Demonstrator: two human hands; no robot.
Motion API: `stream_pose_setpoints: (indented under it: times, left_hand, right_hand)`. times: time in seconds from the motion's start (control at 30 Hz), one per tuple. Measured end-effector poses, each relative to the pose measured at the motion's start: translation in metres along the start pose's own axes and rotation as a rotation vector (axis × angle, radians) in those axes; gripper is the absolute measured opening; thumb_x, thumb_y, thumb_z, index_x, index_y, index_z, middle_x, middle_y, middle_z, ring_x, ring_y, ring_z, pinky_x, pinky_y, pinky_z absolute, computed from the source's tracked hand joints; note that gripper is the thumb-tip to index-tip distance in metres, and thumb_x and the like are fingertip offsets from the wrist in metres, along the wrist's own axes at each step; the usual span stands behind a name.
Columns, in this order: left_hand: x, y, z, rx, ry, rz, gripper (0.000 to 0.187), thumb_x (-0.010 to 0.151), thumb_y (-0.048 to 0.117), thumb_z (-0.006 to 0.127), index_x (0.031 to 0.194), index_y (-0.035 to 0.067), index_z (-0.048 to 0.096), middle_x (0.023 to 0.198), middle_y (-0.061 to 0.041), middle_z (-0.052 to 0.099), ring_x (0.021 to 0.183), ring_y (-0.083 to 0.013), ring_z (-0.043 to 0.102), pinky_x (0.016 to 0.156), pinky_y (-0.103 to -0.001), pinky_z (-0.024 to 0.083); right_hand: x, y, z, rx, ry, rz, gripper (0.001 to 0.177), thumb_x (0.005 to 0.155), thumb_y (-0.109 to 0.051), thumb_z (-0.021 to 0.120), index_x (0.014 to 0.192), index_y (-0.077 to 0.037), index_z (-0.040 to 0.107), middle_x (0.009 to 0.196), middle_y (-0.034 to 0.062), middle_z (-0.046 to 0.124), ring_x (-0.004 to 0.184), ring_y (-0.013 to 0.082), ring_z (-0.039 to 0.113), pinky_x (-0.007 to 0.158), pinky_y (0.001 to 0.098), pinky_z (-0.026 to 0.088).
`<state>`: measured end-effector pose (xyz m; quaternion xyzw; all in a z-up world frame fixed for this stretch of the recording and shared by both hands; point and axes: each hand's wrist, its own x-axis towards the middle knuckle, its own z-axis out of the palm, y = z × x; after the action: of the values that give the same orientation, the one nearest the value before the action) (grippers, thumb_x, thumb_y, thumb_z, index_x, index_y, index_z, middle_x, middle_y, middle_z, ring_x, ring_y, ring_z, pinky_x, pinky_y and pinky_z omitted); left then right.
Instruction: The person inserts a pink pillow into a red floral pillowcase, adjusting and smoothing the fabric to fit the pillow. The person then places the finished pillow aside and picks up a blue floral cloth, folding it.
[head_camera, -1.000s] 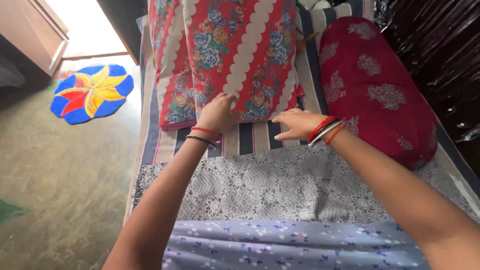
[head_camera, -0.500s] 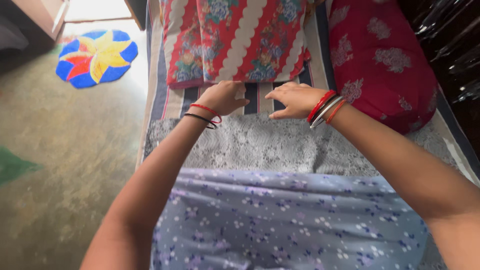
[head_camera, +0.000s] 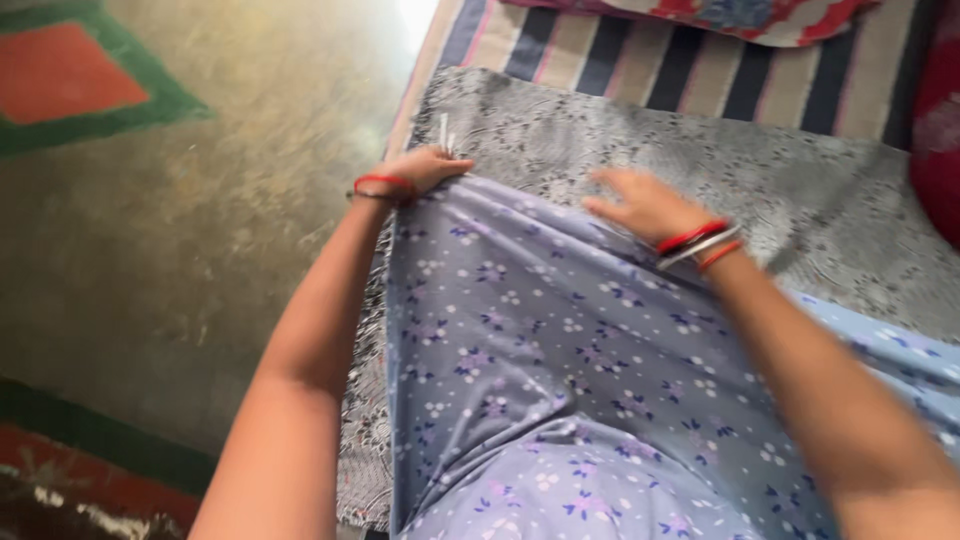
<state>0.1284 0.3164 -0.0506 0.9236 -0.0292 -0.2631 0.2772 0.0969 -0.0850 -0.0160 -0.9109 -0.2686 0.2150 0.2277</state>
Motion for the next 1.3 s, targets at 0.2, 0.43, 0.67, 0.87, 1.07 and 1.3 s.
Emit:
stream_pose_setpoints:
  times: [0.2, 0.43, 0.67, 0.87, 1.07, 1.3]
  left_hand:
    - [-0.033, -0.054, 0.041, -1.018, 0.042, -0.261, 0.059, 0.091, 0.056, 0.063, 0.120, 0.005, 0.077, 0.123, -0.010, 0.076, 0.102, -0.0201, 0.068, 0.091, -0.032, 0.051]
    - [0.003, -0.147, 0.130, -1.364, -0.155, -0.101, 0.048, 0.098, 0.039, 0.062, 0.128, 0.001, 0.068, 0.117, -0.010, 0.074, 0.098, -0.0204, 0.068, 0.087, -0.036, 0.056]
    - [0.010, -0.179, 0.140, -1.350, -0.155, -0.239, 0.043, 0.099, 0.036, 0.059, 0.127, 0.004, 0.067, 0.109, -0.011, 0.075, 0.089, -0.0223, 0.072, 0.077, -0.040, 0.062]
    - [0.009, -0.182, 0.133, -1.227, -0.098, -0.118, 0.046, 0.101, 0.033, 0.060, 0.137, 0.005, 0.064, 0.115, -0.009, 0.073, 0.094, -0.0209, 0.071, 0.081, -0.039, 0.059]
    - [0.001, -0.137, 0.091, -1.303, -0.195, 0.063, 0.057, 0.104, 0.044, 0.055, 0.142, 0.002, 0.060, 0.129, -0.013, 0.068, 0.109, -0.0243, 0.069, 0.094, -0.039, 0.059]
    - [-0.032, -0.002, -0.026, -1.028, -0.326, 0.145, 0.073, 0.097, 0.062, 0.057, 0.145, 0.007, 0.054, 0.137, -0.018, 0.066, 0.117, -0.0285, 0.069, 0.099, -0.039, 0.059]
  right_hand:
    - [0.013, 0.062, 0.191, 0.667, -0.053, 0.225, 0.059, 0.111, -0.049, 0.042, 0.136, 0.001, 0.060, 0.135, 0.0130, 0.062, 0.125, 0.0247, 0.056, 0.106, 0.0393, 0.040]
    - [-0.029, 0.103, 0.244, 0.570, 0.334, 0.344, 0.040, 0.102, -0.037, 0.059, 0.118, -0.002, 0.069, 0.106, 0.0097, 0.074, 0.100, 0.0187, 0.067, 0.091, 0.0340, 0.052]
    - [-0.009, 0.070, 0.214, 0.549, 0.401, 0.213, 0.043, 0.085, -0.021, 0.079, 0.120, -0.004, 0.061, 0.100, 0.0094, 0.070, 0.083, 0.0185, 0.067, 0.074, 0.0330, 0.057]
    - [0.038, 0.043, 0.180, 0.341, 0.323, 0.152, 0.055, 0.083, -0.022, 0.077, 0.134, -0.013, 0.060, 0.095, 0.0146, 0.073, 0.085, 0.0274, 0.070, 0.077, 0.0394, 0.056]
    - [0.080, 0.031, 0.159, 0.161, 0.237, 0.095, 0.024, 0.091, -0.023, 0.072, 0.111, -0.011, 0.069, 0.102, 0.0159, 0.075, 0.095, 0.0310, 0.072, 0.083, 0.0418, 0.057]
    - [0.078, 0.001, 0.115, 0.281, 0.549, 0.221, 0.017, 0.091, -0.012, 0.071, 0.107, -0.009, 0.066, 0.099, 0.0138, 0.074, 0.089, 0.0276, 0.072, 0.078, 0.0404, 0.056]
